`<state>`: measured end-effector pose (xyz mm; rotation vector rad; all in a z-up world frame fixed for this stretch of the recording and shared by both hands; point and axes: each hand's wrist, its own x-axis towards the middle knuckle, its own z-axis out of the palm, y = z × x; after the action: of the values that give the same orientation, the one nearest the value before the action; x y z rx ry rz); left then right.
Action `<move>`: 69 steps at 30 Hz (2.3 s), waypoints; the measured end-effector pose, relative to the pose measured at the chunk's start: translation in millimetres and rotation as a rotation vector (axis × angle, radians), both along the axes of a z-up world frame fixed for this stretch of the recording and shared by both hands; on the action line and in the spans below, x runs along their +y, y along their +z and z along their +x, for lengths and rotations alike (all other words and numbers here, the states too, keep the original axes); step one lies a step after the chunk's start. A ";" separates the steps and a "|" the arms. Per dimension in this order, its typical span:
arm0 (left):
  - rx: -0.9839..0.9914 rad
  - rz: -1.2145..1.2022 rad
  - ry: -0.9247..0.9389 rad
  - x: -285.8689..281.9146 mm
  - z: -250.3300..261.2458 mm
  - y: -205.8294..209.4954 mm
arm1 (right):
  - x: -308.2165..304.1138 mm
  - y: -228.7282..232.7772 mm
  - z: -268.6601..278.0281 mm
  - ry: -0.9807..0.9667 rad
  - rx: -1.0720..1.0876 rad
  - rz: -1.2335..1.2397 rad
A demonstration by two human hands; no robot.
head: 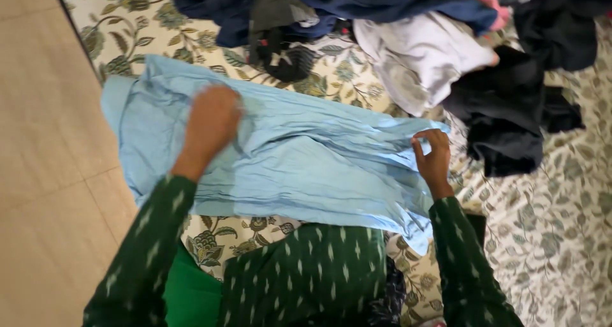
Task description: Folding various shirts on a bed.
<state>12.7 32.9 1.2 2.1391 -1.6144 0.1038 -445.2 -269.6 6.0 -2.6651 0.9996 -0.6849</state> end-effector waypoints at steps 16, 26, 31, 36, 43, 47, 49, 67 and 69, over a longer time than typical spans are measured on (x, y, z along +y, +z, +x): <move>-0.349 0.272 -0.002 0.3 -76.6 -53.9 | 14.3 -48.7 -33.5 -0.086 0.304 -0.212; 0.064 0.542 0.087 -28.5 -74.1 29.7 | 16.0 -40.4 -26.0 0.103 0.268 0.032; 0.161 0.115 -0.035 -68.0 -69.9 10.6 | 40.5 -32.6 67.1 0.070 -0.071 0.188; 0.108 0.189 -0.462 -85.7 -81.9 -47.8 | 41.1 -41.0 136.0 0.127 0.067 0.401; -0.018 0.294 -0.329 -70.7 -92.4 -60.3 | -19.3 -42.4 101.9 0.121 0.829 0.476; -0.007 0.255 -0.310 -68.6 -92.2 -58.6 | -60.8 -33.0 60.2 0.205 0.962 0.416; 0.003 0.242 -0.301 -66.3 -93.9 -58.3 | -74.5 -21.6 39.6 0.237 1.013 0.341; 0.011 0.166 -0.236 -63.5 -101.6 -56.6 | -50.7 -32.6 -25.8 -0.242 0.152 -0.009; 0.007 0.165 -0.230 -64.3 -101.1 -57.1 | -59.1 -63.3 -27.1 -0.358 0.018 0.120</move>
<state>-88.4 -31.4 -55.9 2.0498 -1.9107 -0.1129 -472.3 -328.7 -57.3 -2.4164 1.4935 -0.6421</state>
